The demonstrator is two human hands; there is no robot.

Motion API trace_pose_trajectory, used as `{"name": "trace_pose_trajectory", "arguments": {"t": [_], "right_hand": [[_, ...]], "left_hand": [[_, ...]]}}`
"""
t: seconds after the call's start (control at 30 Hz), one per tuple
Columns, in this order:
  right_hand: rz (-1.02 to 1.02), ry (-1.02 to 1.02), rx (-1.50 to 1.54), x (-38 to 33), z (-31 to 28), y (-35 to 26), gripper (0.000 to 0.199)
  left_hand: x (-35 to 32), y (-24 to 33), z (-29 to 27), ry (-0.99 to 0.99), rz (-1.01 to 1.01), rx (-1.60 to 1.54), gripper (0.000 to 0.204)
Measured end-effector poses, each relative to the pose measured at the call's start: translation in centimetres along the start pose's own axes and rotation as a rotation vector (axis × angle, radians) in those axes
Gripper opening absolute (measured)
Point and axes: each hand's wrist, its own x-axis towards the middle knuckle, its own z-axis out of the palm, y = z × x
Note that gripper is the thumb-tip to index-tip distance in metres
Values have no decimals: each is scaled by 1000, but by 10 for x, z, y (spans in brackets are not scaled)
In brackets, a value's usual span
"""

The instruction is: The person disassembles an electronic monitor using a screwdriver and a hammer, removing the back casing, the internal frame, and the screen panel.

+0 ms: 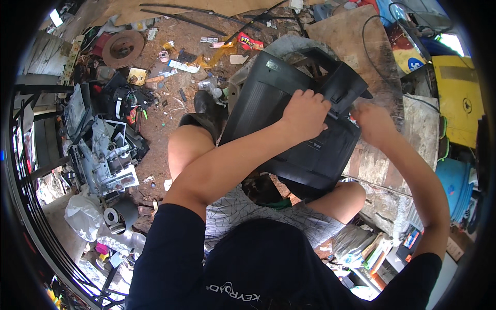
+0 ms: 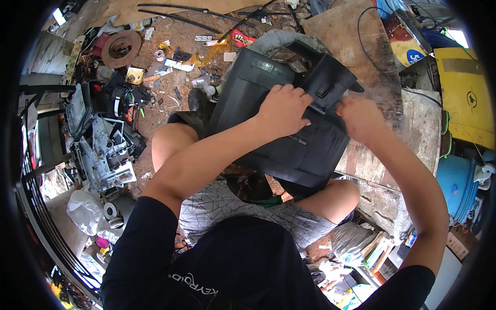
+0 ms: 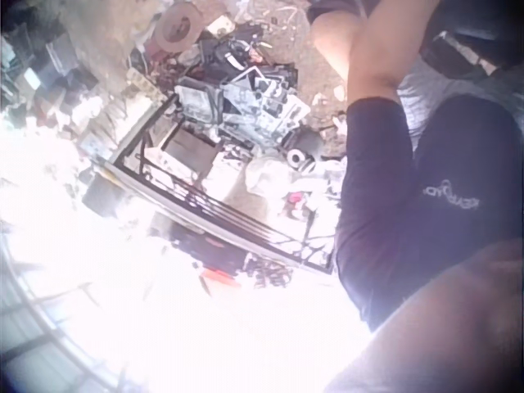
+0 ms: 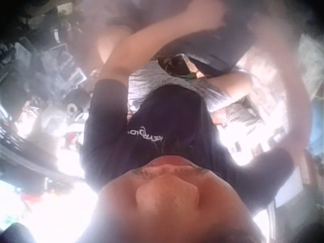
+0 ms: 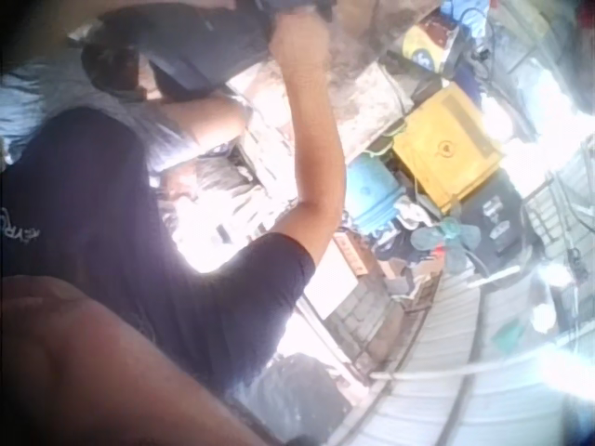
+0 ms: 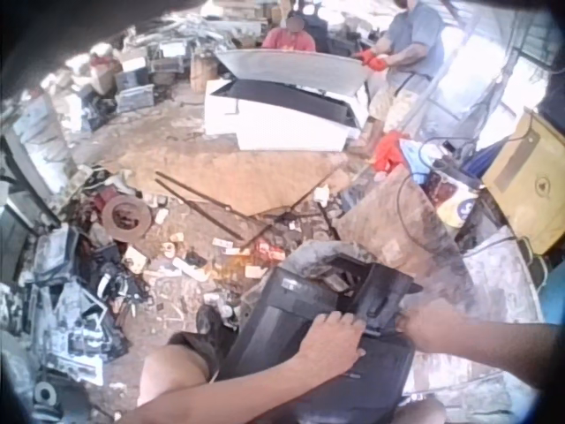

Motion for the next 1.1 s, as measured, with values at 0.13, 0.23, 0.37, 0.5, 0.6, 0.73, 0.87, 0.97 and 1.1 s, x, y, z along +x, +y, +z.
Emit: {"name": "trace_pose_trajectory", "arguments": {"t": [0.13,0.23,0.37,0.5,0.6,0.73,0.87,0.97,1.1], "right_hand": [[-129,297,17,-7,4,-8,17],[42,414,401,-11,11,-10,20],[54,631,638,-17,32,-7,32],[-86,765,588,-26,51,-14,47],[-25,819,618,-28,51,-22,48],[156,899,516,-38,41,-31,44],[396,451,544,-43,35,-25,35],[206,529,513,-40,37,-14,26],[27,657,401,-41,43,-8,23]], "left_hand": [[10,6,18,132,55,-244,47],[18,15,33,132,61,-374,43],[32,27,50,188,82,-391,34],[42,30,72,245,80,-439,26],[41,28,87,281,49,-440,19],[47,28,90,449,31,-480,11],[48,34,79,388,-115,-516,14],[43,42,75,344,-155,-504,9],[39,45,79,420,2,-416,8]]}}
